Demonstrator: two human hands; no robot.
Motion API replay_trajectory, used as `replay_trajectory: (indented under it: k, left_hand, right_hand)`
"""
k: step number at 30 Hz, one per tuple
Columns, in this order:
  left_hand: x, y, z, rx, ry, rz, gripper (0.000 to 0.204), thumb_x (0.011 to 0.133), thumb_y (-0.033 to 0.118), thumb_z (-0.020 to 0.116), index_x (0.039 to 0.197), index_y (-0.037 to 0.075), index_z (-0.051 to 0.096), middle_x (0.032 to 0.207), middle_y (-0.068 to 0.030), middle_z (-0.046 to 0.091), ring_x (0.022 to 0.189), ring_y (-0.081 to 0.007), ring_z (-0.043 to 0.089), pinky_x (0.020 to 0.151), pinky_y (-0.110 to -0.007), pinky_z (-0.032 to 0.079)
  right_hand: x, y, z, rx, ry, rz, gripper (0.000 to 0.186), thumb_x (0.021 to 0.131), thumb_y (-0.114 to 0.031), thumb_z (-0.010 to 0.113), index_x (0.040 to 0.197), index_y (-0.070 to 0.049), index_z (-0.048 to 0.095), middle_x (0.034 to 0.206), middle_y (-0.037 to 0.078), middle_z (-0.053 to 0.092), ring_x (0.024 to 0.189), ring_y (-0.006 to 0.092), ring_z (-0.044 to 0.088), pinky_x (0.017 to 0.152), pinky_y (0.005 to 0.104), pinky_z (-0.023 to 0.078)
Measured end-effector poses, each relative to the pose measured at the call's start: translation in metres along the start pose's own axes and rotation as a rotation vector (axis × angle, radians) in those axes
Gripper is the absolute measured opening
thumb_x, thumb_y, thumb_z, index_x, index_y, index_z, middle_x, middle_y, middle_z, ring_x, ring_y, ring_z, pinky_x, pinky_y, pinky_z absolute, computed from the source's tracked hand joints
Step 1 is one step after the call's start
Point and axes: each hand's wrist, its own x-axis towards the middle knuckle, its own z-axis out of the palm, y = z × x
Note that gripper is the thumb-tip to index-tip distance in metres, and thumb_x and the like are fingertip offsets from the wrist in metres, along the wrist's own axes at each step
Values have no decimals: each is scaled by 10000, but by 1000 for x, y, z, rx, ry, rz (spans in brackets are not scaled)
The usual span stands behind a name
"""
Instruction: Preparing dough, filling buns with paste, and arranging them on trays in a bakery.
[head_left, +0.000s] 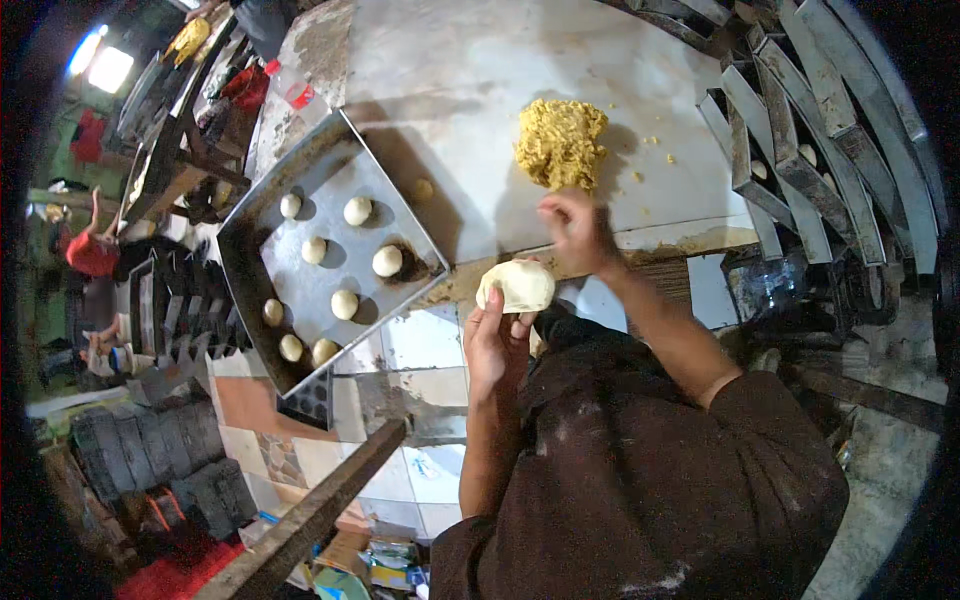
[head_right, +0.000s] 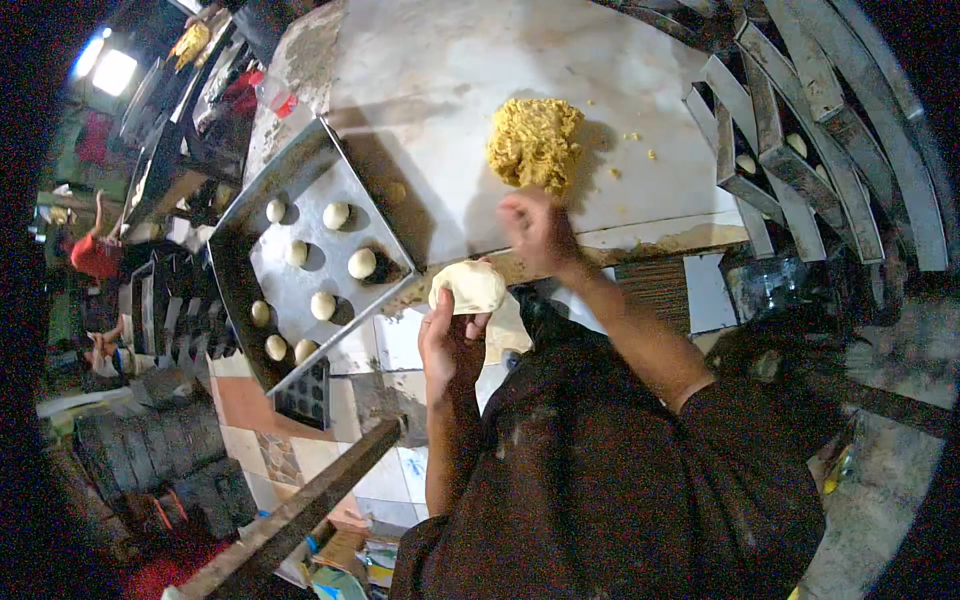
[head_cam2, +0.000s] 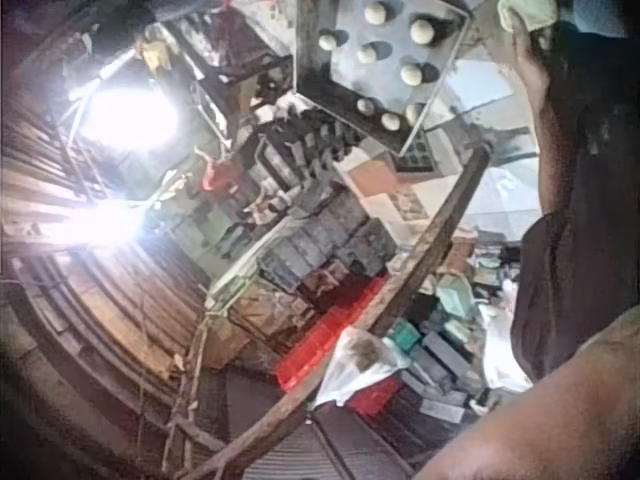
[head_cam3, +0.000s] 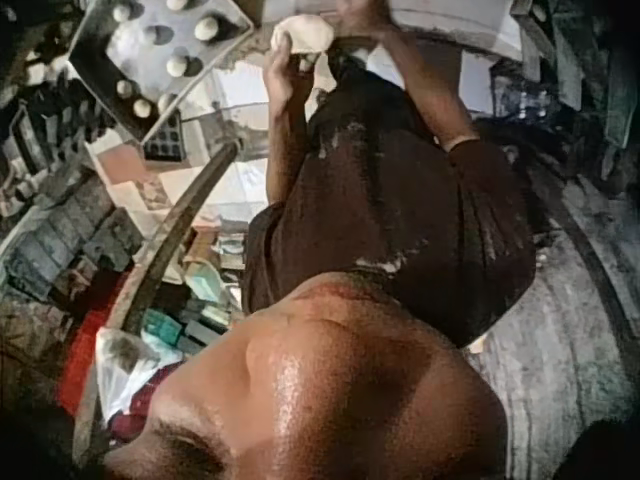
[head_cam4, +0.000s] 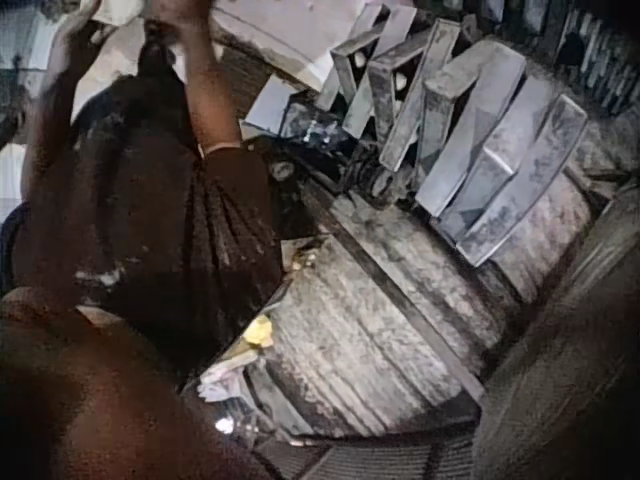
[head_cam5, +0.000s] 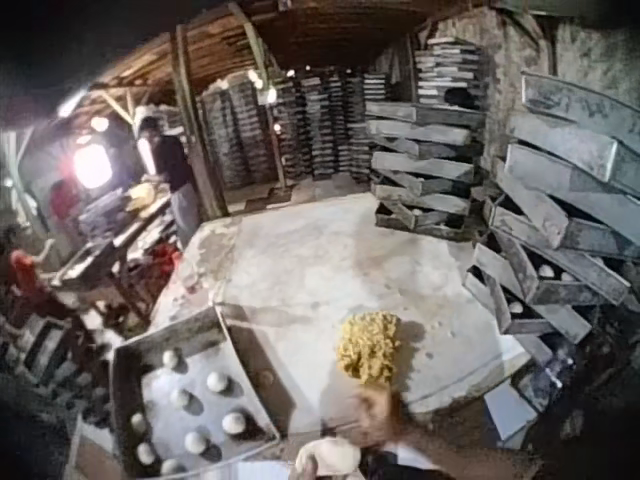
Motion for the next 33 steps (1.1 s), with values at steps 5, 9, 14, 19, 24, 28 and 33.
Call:
replay_trajectory:
  k: [5,9,14,19,24,28,33]
  left_hand:
    - [-10,5,17,65,-103,56,430,953,185,499,1292,-79,467,1294,-169,546,1190,-244,543,1013,-359,441]
    - [11,-2,19,100,-6,103,426,947,148,491,1321,-53,456,1299,-160,542,1214,-252,520,1044,-377,402]
    - [72,-22,41,210,-41,140,426,963,120,531,1366,6,450,1251,-113,581,1136,-176,562,962,-307,446]
    - [141,-66,59,356,65,23,330,967,250,563,1177,-3,589,1062,-73,642,970,-164,611,862,-304,496]
    - [169,-66,100,309,38,116,350,960,243,573,1189,-22,568,1093,-108,633,986,-184,614,876,-323,505]
    - [176,-61,125,265,41,251,364,971,175,541,1268,-32,508,1163,-134,605,1035,-214,610,922,-349,502]
    - [187,-73,110,1153,45,734,589,989,167,471,1443,-77,186,1356,-253,389,1261,-336,416,1042,-377,352]
  right_hand:
    - [-4,77,-25,-512,-157,-37,232,770,-53,630,1001,-35,641,972,124,602,924,336,602,817,422,497]
    - [1,109,-35,-382,-170,-108,286,803,-35,622,1089,-27,617,925,105,647,838,310,647,744,408,532]
    - [21,110,-64,709,-167,703,260,884,-45,572,1128,39,604,959,165,678,833,239,676,758,375,560]
    - [51,67,-76,569,-279,301,260,903,-82,592,1147,-11,647,1039,146,690,902,211,675,843,352,536]
    - [91,49,-93,72,-223,-243,246,880,-124,644,1104,-26,667,1018,117,689,817,158,648,801,311,528]
    - [104,69,-92,504,-185,261,266,869,-128,671,1040,76,659,1071,136,624,840,155,645,731,259,542]
    - [122,25,-91,426,-86,140,320,842,-178,713,1015,85,656,1007,146,623,823,189,655,694,299,555]
